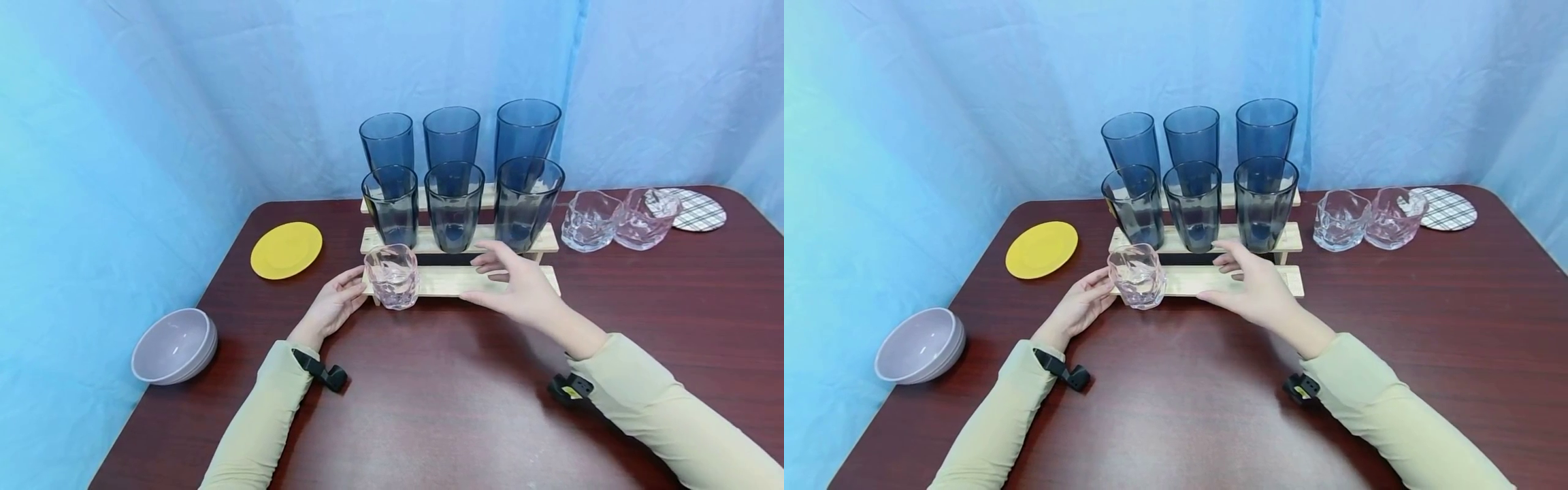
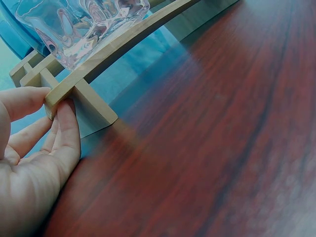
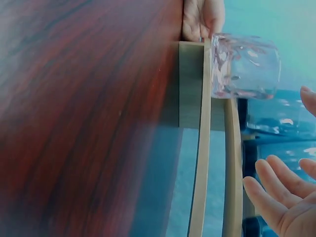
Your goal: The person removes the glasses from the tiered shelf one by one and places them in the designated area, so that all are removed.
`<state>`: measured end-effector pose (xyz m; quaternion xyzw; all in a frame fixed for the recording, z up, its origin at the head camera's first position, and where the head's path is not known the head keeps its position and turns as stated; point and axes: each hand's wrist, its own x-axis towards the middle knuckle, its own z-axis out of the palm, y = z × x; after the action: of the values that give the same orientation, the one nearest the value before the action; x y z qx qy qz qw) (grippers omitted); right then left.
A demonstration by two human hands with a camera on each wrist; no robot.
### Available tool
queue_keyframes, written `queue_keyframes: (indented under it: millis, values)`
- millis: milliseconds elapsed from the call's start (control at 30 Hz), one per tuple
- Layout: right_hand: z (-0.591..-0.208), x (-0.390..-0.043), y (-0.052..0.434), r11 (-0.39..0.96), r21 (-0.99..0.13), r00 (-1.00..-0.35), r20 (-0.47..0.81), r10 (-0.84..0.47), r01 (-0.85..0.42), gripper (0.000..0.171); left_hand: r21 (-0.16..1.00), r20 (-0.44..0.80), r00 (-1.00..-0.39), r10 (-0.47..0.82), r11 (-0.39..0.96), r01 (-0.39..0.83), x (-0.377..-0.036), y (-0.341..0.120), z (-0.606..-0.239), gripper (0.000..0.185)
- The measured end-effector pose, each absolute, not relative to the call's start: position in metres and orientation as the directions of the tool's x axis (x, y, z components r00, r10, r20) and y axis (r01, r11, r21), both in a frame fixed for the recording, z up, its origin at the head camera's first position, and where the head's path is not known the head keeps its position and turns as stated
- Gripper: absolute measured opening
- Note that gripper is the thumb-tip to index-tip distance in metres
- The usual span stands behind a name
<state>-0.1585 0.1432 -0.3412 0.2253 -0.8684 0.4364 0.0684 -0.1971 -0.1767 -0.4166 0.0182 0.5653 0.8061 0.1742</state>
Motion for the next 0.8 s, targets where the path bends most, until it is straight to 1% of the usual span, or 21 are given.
queue_keyframes:
  millis: [367, 600, 800]
  values:
    - [-0.346, -0.165, 0.113, 0.513, -0.76, -0.896, 0.204, -0.395, -0.399, 0.086, 0.917, -0.163, -0.94, 0.299, -0.305, -0.256, -0.197, -0.176, -0.415, 0.053]
    - [-0.349, -0.165, 0.097, 0.514, -0.755, -0.887, 0.192, -0.421, -0.407, 0.09, 0.914, -0.165, -0.938, 0.304, -0.311, -0.261, -0.197, -0.176, -0.415, 0.053]
    - [-0.354, -0.167, 0.085, 0.507, -0.753, -0.882, 0.207, -0.422, -0.419, 0.092, 0.914, -0.169, -0.937, 0.306, -0.306, -0.265, -0.196, -0.176, -0.414, 0.053]
